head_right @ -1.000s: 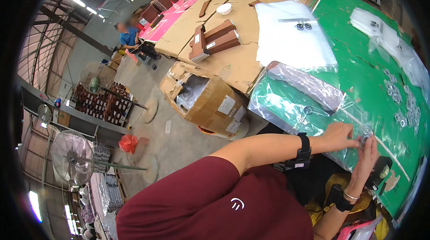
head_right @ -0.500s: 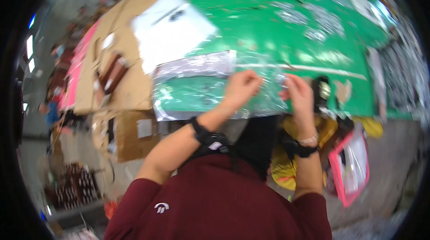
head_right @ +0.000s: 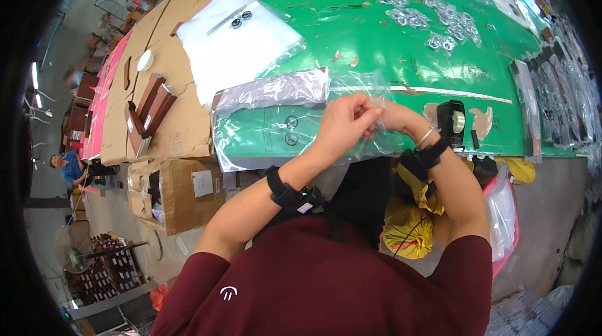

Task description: Placing wooden components and hardware into plastic bags and sealing them with tape.

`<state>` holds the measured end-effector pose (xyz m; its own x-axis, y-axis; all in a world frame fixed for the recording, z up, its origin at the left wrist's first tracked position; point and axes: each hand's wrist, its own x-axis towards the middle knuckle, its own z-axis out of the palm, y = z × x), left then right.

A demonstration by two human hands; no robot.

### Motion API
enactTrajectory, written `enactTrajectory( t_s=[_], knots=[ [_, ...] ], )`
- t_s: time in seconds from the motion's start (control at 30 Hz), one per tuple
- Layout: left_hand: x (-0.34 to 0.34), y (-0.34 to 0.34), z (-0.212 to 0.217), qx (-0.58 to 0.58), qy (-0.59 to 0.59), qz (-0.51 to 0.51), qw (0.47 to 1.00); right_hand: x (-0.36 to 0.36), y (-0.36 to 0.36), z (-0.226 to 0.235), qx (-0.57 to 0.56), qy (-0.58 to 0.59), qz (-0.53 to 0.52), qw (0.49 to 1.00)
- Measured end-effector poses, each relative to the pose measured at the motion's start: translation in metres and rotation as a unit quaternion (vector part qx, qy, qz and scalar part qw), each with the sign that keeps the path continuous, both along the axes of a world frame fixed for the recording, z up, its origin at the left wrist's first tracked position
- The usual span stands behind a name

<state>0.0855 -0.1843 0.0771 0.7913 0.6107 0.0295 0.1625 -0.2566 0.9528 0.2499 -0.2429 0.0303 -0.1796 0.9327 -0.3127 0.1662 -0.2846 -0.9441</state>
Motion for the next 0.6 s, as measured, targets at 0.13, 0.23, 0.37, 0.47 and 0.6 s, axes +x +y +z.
enactTrajectory(
  t_s=[0.13, 0.23, 0.37, 0.47, 0.6],
  knots=[
    [-0.003, -0.002, -0.007, -0.036, -0.03, 0.007, 0.999, 0.003, 0.007, -0.03, -0.058, 0.142, 0.002, 0.988],
    [-0.004, 0.001, -0.013, -0.054, -0.004, 0.0, 0.999, -0.005, 0.007, -0.032, -0.094, 0.207, 0.002, 0.974],
    [-0.028, -0.007, -0.005, 0.026, -0.009, -0.048, 0.998, -0.041, 0.014, 0.013, -0.081, 0.34, -0.06, 0.935],
    [-0.065, 0.0, 0.013, -0.021, -0.106, -0.105, 0.989, -0.028, 0.014, 0.006, -0.033, 0.271, -0.004, 0.962],
    [-0.125, 0.052, -0.007, 0.128, -0.004, 0.021, 0.992, -0.026, 0.006, 0.006, -0.014, 0.286, -0.033, 0.957]
  ],
)
